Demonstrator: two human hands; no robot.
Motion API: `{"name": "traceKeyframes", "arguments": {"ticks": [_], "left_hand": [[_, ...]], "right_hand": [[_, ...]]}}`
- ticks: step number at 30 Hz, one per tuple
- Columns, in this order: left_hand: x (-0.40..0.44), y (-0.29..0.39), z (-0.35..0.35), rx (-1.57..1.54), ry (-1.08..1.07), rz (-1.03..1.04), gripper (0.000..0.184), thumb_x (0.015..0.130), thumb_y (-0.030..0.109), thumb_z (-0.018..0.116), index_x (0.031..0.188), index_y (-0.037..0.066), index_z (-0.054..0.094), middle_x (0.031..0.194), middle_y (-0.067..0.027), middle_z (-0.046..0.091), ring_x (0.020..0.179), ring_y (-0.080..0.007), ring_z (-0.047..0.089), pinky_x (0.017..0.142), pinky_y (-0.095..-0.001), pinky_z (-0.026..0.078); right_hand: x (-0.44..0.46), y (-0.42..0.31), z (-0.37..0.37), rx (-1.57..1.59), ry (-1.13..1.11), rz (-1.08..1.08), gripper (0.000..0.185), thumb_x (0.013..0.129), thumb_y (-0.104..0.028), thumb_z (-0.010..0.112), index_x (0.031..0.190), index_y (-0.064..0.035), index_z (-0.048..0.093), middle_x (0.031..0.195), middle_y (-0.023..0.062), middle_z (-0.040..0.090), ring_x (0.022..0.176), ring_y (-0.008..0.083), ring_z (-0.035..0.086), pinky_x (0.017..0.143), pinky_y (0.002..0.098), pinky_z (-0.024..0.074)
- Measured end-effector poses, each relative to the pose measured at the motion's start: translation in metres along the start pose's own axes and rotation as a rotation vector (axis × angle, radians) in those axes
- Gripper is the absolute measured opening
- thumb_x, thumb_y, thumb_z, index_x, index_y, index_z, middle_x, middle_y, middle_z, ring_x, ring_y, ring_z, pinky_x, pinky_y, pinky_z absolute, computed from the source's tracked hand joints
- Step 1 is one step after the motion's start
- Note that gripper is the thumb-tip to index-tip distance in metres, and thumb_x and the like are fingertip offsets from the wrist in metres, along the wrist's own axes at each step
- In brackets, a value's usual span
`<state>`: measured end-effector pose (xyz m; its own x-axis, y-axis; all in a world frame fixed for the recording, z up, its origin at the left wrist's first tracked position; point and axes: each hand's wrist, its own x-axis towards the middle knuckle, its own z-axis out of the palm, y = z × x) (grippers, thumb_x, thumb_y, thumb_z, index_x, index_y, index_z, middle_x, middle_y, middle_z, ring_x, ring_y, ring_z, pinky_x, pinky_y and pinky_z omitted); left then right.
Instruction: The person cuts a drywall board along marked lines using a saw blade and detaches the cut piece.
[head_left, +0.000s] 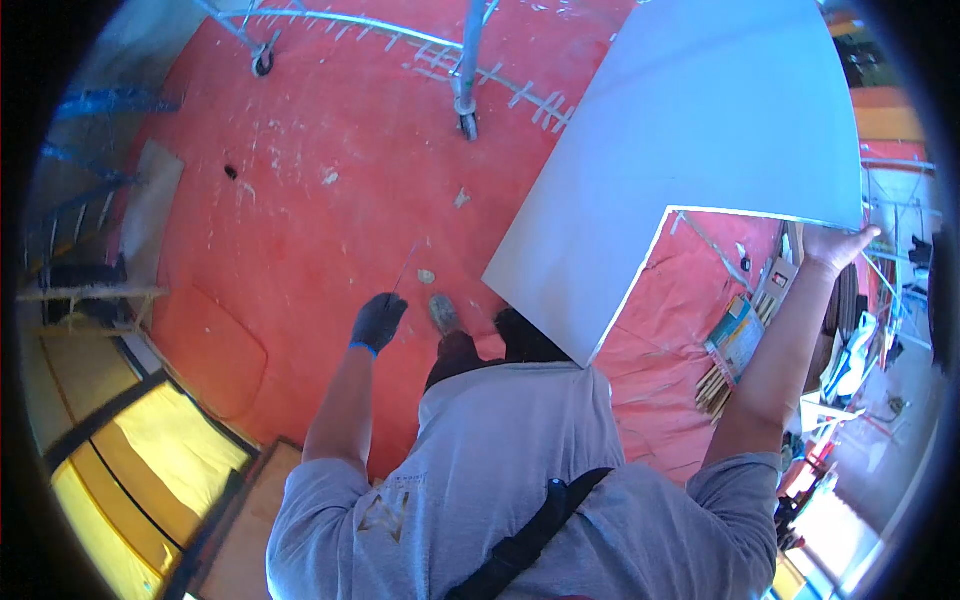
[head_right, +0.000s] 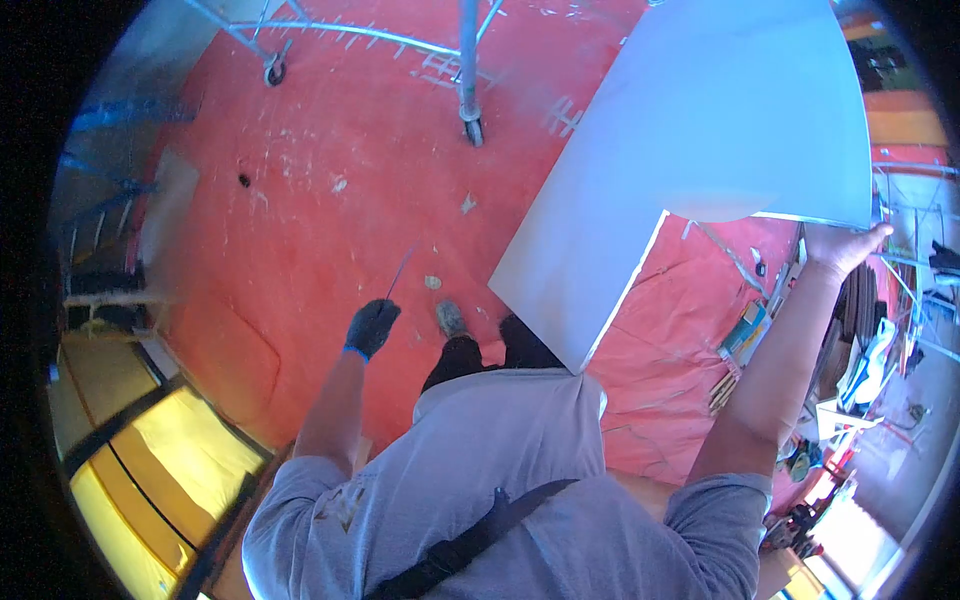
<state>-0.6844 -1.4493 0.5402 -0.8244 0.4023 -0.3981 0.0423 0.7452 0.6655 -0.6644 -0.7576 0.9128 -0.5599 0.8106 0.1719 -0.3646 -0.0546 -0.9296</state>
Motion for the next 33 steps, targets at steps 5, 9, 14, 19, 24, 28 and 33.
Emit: {"name": "traceKeyframes", "arguments": {"ticks": [5,9,14,19,24,28,33], "left_hand": [[0.033,0.012,-0.023,0.031,-0.069,-0.185,0.036,0.093,0.037,0.066,0.107,0.004,0.07,0.101,-0.0226,0.071,0.1,-0.0398,0.069,0.087,-0.0482,0.053],[0.104,0.058,-0.018,0.034,0.033,0.132,0.038,0.094,0.035,0.065,0.118,0.006,0.07,0.11,-0.0246,0.07,0.105,-0.0423,0.067,0.09,-0.0492,0.053],[0.19,0.214,-0.027,0.124,-0.066,0.539,0.035,0.099,0.028,0.058,0.125,0.005,0.066,0.118,-0.0241,0.068,0.108,-0.0439,0.064,0.092,-0.0516,0.052],[0.231,0.344,-0.035,0.193,-0.239,0.866,0.034,0.101,0.026,0.059,0.127,0.004,0.065,0.117,-0.0205,0.069,0.11,-0.0405,0.066,0.093,-0.0498,0.053],[0.306,0.39,-0.019,0.395,-0.581,1.133,0.031,0.1,0.023,0.06,0.125,0.006,0.067,0.116,-0.0195,0.07,0.109,-0.0388,0.067,0.089,-0.0489,0.055],[0.336,0.405,-0.016,0.358,-0.639,1.269,0.03,0.099,0.024,0.061,0.123,0.007,0.069,0.116,-0.0186,0.071,0.109,-0.0384,0.067,0.091,-0.0479,0.055],[0.343,0.463,-0.032,0.066,-0.527,1.465,0.029,0.101,0.022,0.061,0.124,0.006,0.068,0.115,-0.0188,0.071,0.106,-0.0379,0.069,0.093,-0.0474,0.055]], "right_hand": [[-0.013,0.011,0.014,-0.103,0.087,-0.07,0.093,0.095,-0.082,0.035,0.152,-0.009,0.048,0.157,0.0121,0.046,0.146,0.0318,0.039,0.122,0.0514,0.0258],[0.009,0.029,-0.013,-0.146,0.159,0.041,0.078,0.099,-0.06,0.059,0.15,-0.0017,0.048,0.147,0.0115,0.056,0.135,0.0269,0.052,0.115,0.0464,0.0387],[-0.018,0.045,0.015,-0.669,0.272,-0.149,0.063,0.095,-0.046,0.073,0.136,0.0,0.061,0.13,0.0133,0.067,0.121,0.0247,0.061,0.105,0.0387,0.0447],[-0.057,0.065,0.034,-0.537,0.253,-0.057,0.047,0.097,-0.031,0.075,0.132,-0.0026,0.062,0.121,0.0106,0.068,0.116,0.0211,0.061,0.104,0.0377,0.0464],[-0.095,0.104,0.042,-0.415,0.258,0.099,0.054,0.1,-0.037,0.071,0.134,0.0028,0.057,0.127,0.0151,0.067,0.119,0.0221,0.062,0.106,0.0387,0.0473],[-0.113,0.114,0.052,-0.42,0.423,0.188,0.066,0.102,-0.052,0.061,0.142,-0.0006,0.054,0.14,0.0147,0.059,0.134,0.0258,0.053,0.113,0.0471,0.0412],[-0.114,0.128,0.05,-0.024,0.438,0.231,0.108,0.095,-0.087,0.019,0.145,0.0035,0.051,0.153,0.0186,0.05,0.147,0.0326,0.039,0.122,0.0606,0.0209]]}}
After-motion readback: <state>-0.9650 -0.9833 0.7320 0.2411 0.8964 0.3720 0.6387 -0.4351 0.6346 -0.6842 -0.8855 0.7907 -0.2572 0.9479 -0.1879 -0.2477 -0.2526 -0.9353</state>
